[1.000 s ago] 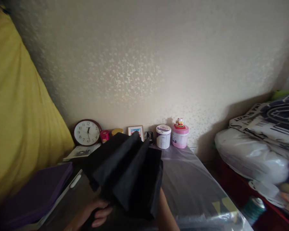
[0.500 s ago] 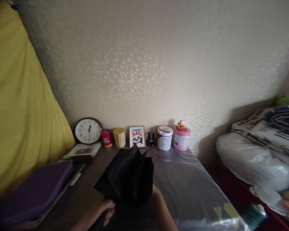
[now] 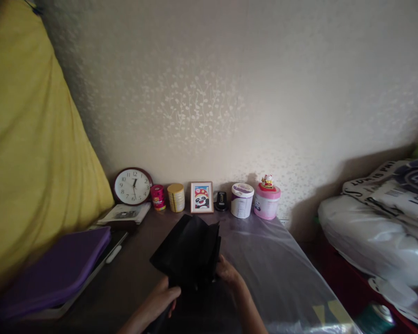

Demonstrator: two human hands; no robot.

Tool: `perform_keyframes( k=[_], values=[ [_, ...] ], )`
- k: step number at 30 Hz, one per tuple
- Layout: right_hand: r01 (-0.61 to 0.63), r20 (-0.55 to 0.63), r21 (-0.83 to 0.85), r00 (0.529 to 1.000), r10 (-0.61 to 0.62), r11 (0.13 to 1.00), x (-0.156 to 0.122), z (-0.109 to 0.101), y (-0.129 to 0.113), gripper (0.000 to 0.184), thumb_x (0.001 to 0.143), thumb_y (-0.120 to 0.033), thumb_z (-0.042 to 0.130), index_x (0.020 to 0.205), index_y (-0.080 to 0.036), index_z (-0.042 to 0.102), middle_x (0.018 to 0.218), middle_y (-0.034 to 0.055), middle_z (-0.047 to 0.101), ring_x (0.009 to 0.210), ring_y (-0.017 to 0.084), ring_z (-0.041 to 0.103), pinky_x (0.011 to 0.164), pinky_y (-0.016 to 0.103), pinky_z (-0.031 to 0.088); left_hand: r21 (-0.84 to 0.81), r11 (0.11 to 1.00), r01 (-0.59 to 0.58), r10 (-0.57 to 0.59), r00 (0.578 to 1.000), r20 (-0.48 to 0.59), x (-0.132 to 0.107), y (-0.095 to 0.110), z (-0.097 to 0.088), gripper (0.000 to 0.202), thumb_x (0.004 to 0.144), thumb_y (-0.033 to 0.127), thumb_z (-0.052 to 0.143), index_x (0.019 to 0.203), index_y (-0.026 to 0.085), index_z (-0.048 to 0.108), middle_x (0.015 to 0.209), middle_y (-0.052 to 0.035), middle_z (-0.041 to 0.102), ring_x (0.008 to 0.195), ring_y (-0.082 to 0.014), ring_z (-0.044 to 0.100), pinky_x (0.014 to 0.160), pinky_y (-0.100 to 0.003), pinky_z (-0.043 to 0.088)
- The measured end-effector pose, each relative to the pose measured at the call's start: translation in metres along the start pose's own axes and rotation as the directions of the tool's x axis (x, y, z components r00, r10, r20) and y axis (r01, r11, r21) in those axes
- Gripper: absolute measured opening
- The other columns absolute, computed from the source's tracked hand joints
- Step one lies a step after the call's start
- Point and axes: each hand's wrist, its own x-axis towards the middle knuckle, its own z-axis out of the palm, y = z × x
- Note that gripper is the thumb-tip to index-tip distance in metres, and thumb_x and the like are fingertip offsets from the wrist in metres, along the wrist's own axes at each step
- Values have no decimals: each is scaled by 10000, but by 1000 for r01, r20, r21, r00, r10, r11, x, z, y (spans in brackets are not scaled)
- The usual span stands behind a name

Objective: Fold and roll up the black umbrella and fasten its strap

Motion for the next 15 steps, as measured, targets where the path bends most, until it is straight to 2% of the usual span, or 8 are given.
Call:
perform_keyframes(
  k=[3, 7, 10, 13, 15],
  values=[
    [-69, 58, -78, 996, 74, 995, 0, -3, -4, 177, 680, -309, 523, 598, -152, 538, 444, -33, 478, 386, 63, 420, 382, 174, 347, 21, 1000, -22, 22, 1000, 3, 1, -3, 1, 304, 674, 226, 471, 973, 182, 438, 473, 98, 446, 431, -102, 467, 400, -201, 363],
    [-118, 91, -168, 987, 135, 979, -3, -18, 5, 89, 640, -243, 489, 599, -165, 497, 448, -56, 455, 365, 56, 400, 356, 166, 308, 61, 998, -34, 33, 999, 19, 4, -8, 1, 266, 694, 219, 445, 955, 172, 452, 487, 94, 421, 438, -97, 462, 403, -200, 376],
    [-138, -17, -312, 990, 139, 940, -16, -35, 11, 50, 618, -177, 454, 605, -171, 502, 445, -61, 439, 392, 73, 428, 379, 173, 311, 106, 993, -49, 47, 999, 19, 5, -10, 1, 340, 707, 213, 430, 1044, 173, 432, 549, 82, 452, 450, -90, 476, 406, -193, 383],
    [-124, -141, -539, 988, 56, 833, -38, -52, 7, 142, 613, -138, 438, 637, -167, 574, 552, -16, 570, 525, 113, 528, 488, 203, 376, 177, 983, -57, 55, 998, 16, 4, -10, 2, 452, 705, 196, 433, 1152, 175, 377, 643, 54, 518, 436, -82, 482, 386, -188, 367],
    [-118, -174, -644, 985, 5, 756, -55, -60, 1, 187, 629, -148, 453, 679, -179, 631, 670, 7, 647, 651, 143, 578, 583, 224, 404, 239, 969, -62, 58, 998, 26, 1, -8, 2, 478, 704, 195, 438, 1178, 174, 376, 683, 29, 560, 431, -88, 493, 383, -194, 363]
  ],
)
